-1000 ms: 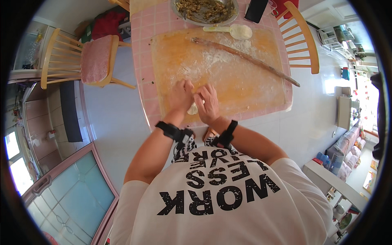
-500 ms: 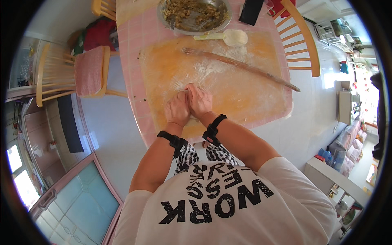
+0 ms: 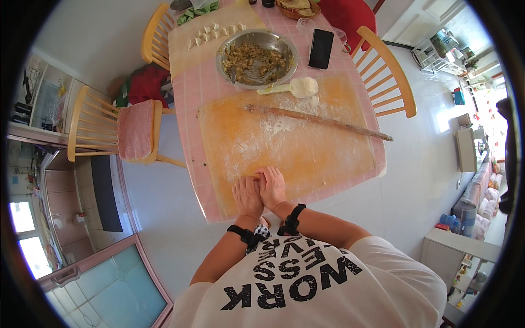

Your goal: The person rolls out small dough discs with a rolling pin, places filling onto each disc, folds and pleats the edges to form dumplings, and arranges them in a row on the table. The person also kneads a larger dough mass at the end.

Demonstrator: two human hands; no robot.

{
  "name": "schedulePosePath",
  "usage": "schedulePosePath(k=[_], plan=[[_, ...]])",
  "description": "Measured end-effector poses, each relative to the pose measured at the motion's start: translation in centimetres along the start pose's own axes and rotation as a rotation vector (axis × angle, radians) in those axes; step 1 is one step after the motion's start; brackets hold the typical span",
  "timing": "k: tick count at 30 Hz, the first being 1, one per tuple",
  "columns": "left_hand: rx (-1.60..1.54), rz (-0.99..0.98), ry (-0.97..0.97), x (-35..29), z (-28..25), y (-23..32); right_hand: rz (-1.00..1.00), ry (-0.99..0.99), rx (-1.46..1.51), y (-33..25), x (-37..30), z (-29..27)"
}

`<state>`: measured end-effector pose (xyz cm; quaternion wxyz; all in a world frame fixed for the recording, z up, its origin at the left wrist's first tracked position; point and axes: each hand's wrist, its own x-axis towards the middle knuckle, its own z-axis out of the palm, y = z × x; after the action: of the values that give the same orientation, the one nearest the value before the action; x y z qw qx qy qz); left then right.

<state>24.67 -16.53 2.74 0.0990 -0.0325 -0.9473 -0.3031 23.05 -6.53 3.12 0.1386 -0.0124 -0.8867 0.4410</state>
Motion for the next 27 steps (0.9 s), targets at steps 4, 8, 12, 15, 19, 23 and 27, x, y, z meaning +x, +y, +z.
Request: schedulePosePath(k=[4,8,12,15,19,23,27], plan=[[0.04,0.069,-0.1,3.2,1.4,-2.0,-0.123,-0.102,-0.071,3.0,2.7,2.2],[0.035,-0.012,-0.178,5.4,2.5,-3.1,-0.078,-0.195,-0.07,3.7,5.5,3.1],[0.065,-0.125,-0.295,7.1,2.2,-3.1,-0.01,-0.284,-0.158,1.7,7.0,1.7],[-0.138,-0.299,-0.229,7.2,0.9,-2.6,-0.252,-0.232,-0.051,0.0,6.0,-0.2],[0.018,-0.138,-0.203,2.4,-0.4,-0.5,-0.161,-0.067,0.099,-0.5,1.6,-1.5],[0.064,0.053,-0.014,-0.4,0.5,0.0,-0.024,-0.065,-0.017,1.5,-1.1,-0.1],[0.111,0.001,-0.086,1.5,1.9,-1.5,-0.106,-0.155,-0.112,3.6,1.4,1.9]])
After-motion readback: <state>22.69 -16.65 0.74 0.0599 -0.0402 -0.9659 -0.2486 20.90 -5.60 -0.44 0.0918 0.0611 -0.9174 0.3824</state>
